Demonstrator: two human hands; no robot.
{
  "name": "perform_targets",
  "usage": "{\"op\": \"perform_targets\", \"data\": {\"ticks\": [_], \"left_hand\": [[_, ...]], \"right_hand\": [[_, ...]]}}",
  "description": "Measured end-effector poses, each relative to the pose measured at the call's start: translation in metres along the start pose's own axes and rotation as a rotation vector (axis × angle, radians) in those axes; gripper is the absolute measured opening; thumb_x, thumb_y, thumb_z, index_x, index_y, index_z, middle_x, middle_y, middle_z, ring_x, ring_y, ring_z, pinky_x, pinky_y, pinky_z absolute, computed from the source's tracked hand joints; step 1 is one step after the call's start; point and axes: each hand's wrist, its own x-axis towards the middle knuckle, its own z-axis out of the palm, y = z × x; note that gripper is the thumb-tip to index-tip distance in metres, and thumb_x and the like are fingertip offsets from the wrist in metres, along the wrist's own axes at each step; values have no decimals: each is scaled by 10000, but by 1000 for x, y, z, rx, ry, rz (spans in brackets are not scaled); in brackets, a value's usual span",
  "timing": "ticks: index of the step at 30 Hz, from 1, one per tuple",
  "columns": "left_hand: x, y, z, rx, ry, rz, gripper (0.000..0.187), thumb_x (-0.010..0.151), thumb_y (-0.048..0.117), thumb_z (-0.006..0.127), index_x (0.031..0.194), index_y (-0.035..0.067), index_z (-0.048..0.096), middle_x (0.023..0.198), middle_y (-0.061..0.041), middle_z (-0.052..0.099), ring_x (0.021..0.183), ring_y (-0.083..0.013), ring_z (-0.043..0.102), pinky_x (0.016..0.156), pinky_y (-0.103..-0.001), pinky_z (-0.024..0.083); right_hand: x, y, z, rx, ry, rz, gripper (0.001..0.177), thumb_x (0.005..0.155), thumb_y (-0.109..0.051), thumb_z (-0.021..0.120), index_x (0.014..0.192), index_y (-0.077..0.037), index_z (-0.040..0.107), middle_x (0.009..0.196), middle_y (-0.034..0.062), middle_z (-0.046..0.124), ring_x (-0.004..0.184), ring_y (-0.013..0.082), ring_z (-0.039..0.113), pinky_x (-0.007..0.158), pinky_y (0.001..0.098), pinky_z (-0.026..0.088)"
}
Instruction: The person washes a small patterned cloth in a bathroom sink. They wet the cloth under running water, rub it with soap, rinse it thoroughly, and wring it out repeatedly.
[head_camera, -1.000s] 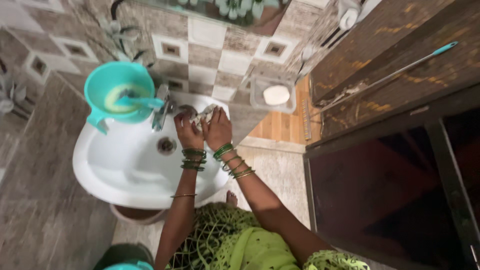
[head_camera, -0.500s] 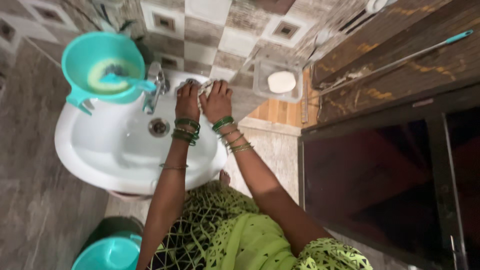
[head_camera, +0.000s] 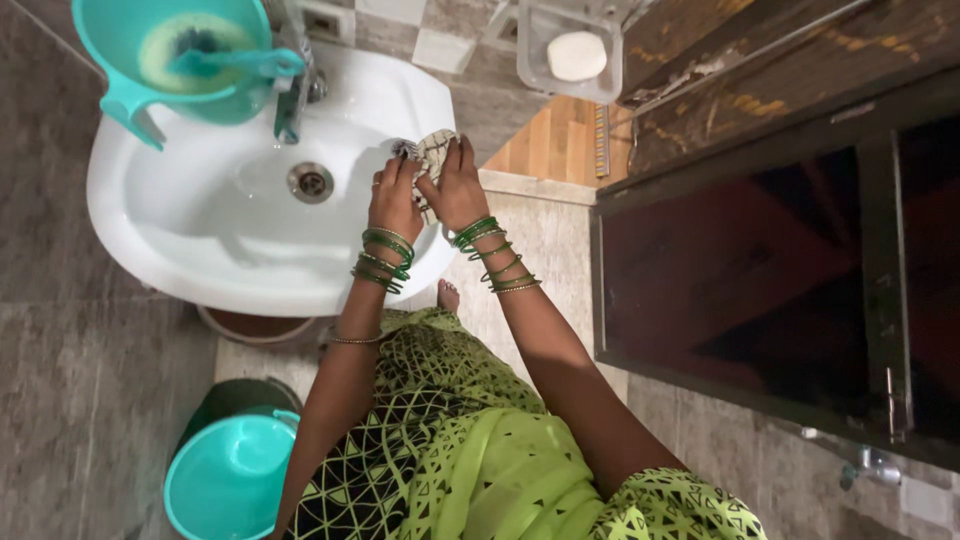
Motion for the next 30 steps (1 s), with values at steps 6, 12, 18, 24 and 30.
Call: {"op": "perform_targets", "data": {"ticks": [6, 12, 18, 24, 30], "left_hand": [[-34, -4, -1, 17, -48, -62, 542, 747, -134, 640, 1250, 67, 610, 1226, -197, 636, 1066, -454, 628, 912, -531, 523], [-58, 27, -15, 258, -112, -179, 512, 779, -41, 664, 1263, 115, 602, 1182, -147, 644, 1020, -398, 652, 795, -560, 513], [-97, 68, -35, 444, 79, -177, 358, 845, 33, 645, 1186, 141, 627, 1158, -93, 643, 1036, -324, 640, 836, -542, 465], [-136, 80, -45, 595, 252, -152, 343, 863, -12, 622, 1181, 114, 638, 1135, -82, 644, 1076, -267, 645, 1001, -490, 424], [-161, 83, -41, 541, 463, -195, 414, 809, -95, 649, 1184, 80, 644, 1226, -146, 645, 1169, -327, 622, 991, -483, 441]], "right_hand": [[-27, 1, 1, -21, -39, 44, 953, 881, -379, 715, 1461, 211, 242, 1486, 487, 249, 1325, 605, 415, 1121, 485, 406], [-53, 18, 23, 113, 33, 96, 918, 915, -396, 689, 1491, 158, 239, 1502, 443, 271, 1346, 579, 407, 1146, 470, 395], [-98, 21, 65, 339, 187, 180, 873, 986, -352, 635, 1556, 125, 178, 1573, 418, 161, 1424, 553, 314, 1192, 473, 332], [-138, 11, 122, 517, 293, 272, 932, 1019, -396, 572, 1578, 123, 36, 1612, 413, -22, 1498, 522, 140, 1196, 501, 254], [-158, 0, 125, 263, 118, 260, 896, 1113, -367, 585, 1546, 208, 51, 1634, 410, -19, 1568, 549, 44, 1282, 558, 54]]}}
